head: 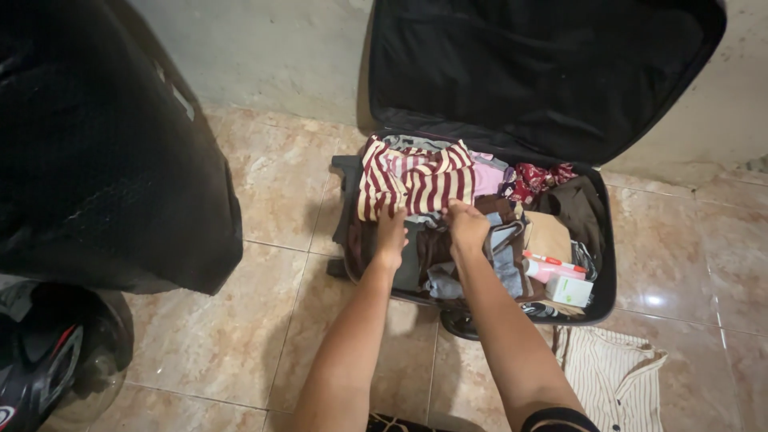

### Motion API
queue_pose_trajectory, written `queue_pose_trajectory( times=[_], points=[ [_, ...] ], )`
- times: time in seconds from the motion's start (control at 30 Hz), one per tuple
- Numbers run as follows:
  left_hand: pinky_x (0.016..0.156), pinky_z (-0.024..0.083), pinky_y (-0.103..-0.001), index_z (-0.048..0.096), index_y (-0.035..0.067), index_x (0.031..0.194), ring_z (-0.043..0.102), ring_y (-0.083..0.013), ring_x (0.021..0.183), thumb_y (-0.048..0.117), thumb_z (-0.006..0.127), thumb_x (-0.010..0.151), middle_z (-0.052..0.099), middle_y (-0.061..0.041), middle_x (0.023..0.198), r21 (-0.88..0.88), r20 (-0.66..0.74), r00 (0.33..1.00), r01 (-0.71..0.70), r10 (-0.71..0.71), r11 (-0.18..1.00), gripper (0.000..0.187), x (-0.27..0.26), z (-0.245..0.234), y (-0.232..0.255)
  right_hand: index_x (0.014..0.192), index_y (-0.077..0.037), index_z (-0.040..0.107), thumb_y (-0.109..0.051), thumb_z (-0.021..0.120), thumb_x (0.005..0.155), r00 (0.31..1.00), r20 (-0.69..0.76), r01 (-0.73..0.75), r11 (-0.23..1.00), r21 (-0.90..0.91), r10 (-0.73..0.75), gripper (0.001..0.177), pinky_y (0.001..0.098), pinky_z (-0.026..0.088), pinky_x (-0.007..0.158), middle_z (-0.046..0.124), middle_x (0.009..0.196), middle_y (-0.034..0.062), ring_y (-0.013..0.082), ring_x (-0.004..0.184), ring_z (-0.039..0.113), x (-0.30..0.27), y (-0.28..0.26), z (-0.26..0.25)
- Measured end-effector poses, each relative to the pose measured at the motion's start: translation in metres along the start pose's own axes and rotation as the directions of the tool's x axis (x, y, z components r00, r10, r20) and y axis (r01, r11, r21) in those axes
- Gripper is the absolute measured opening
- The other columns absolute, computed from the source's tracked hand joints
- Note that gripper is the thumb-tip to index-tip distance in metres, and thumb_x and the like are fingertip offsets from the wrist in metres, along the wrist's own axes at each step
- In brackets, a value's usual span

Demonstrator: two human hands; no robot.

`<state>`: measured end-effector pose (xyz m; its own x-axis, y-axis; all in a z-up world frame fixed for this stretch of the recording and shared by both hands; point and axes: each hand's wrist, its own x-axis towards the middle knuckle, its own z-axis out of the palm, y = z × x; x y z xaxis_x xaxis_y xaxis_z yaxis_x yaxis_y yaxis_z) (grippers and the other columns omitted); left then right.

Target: Opening a suitcase on the floor and taking out clothes.

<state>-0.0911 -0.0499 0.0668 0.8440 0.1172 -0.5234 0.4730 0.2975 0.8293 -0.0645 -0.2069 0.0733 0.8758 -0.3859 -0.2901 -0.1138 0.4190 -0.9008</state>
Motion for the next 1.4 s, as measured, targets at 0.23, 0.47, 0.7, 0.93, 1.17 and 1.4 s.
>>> queue_pose_trajectory(
  times=[0.23,0.47,0.7,0.93,1.17,1.4],
  points=[
    [0.092,0.049,-0.047,0.048,0.013,0.151,0.059,-0.0272,0.117,0.044,0.058,0.096,0.058,-0.01,0.14,-0.107,0.014,0.998,-0.067,0.069,0.992,0.063,0.026,0.001,-0.022,0.093,0.009,0.066,0.004,0.067,0.088,0.979,-0.099,-0.183,0.983,-0.008,0.181,0.007,0.0295,0.055,0.061,0.071,0.081,0.0115,0.0196,0.066,0.068,0.016,0.017,-0.036],
    [0.092,0.055,-0.035,0.05,0.0,0.148,0.068,-0.023,0.108,0.035,0.06,0.101,0.066,-0.014,0.133,-0.239,-0.133,0.916,-0.4,0.378,0.885,0.06,-0.07,0.033,-0.009,0.079,0.002,0.069,-0.011,0.072,0.091,0.904,-0.154,0.349,0.898,-0.27,-0.398,0.018,0.0289,0.044,0.056,0.065,0.07,0.005,0.0129,0.061,0.057,-0.042,-0.015,-0.055],
    [0.084,0.054,-0.035,0.069,-0.003,0.124,0.066,-0.0206,0.092,0.022,0.067,0.1,0.074,-0.017,0.112,-0.008,-0.468,0.828,-0.355,0.31,0.935,0.035,-0.042,0.011,-0.139,0.089,0.005,0.066,-0.025,0.082,0.086,0.887,-0.414,-0.012,0.886,-0.464,-0.205,0.034,0.0321,0.054,0.054,0.067,0.074,0.0089,0.0193,0.06,0.065,-0.056,0.022,-0.086],
    [0.087,0.052,-0.041,0.06,-0.007,0.117,0.066,-0.0317,0.097,0.014,0.075,0.088,0.068,-0.023,0.11,0.308,-0.583,0.618,-0.433,0.528,0.847,0.039,-0.028,-0.019,-0.072,0.113,-0.001,0.063,-0.014,0.083,0.078,0.939,-0.345,-0.134,0.913,-0.384,-0.008,0.043,0.0346,0.061,0.061,0.069,0.099,0.0074,0.0204,0.085,0.07,-0.041,0.018,-0.081],
    [0.092,0.053,-0.042,0.066,0.0,0.115,0.071,-0.0345,0.102,0.015,0.06,0.097,0.073,-0.021,0.11,0.306,-0.526,0.753,-0.267,0.397,0.914,0.024,-0.059,-0.035,-0.09,0.108,-0.001,0.071,-0.023,0.075,0.086,0.824,-0.42,-0.048,0.69,-0.722,-0.381,0.031,0.046,0.054,0.087,0.074,0.102,0.022,0.038,0.095,0.071,-0.062,0.033,-0.092],
    [0.087,0.052,-0.042,0.065,0.001,0.113,0.067,-0.035,0.1,0.012,0.064,0.092,0.069,-0.021,0.11,0.405,-0.524,0.709,-0.279,0.471,0.871,0.024,-0.063,-0.041,-0.098,0.104,-0.01,0.073,-0.012,0.073,0.072,0.546,0.077,0.346,0.14,-0.928,-0.834,0.031,0.0447,0.044,0.086,0.072,0.103,0.0209,0.0397,0.099,0.062,-0.098,-0.013,-0.03]
  ],
)
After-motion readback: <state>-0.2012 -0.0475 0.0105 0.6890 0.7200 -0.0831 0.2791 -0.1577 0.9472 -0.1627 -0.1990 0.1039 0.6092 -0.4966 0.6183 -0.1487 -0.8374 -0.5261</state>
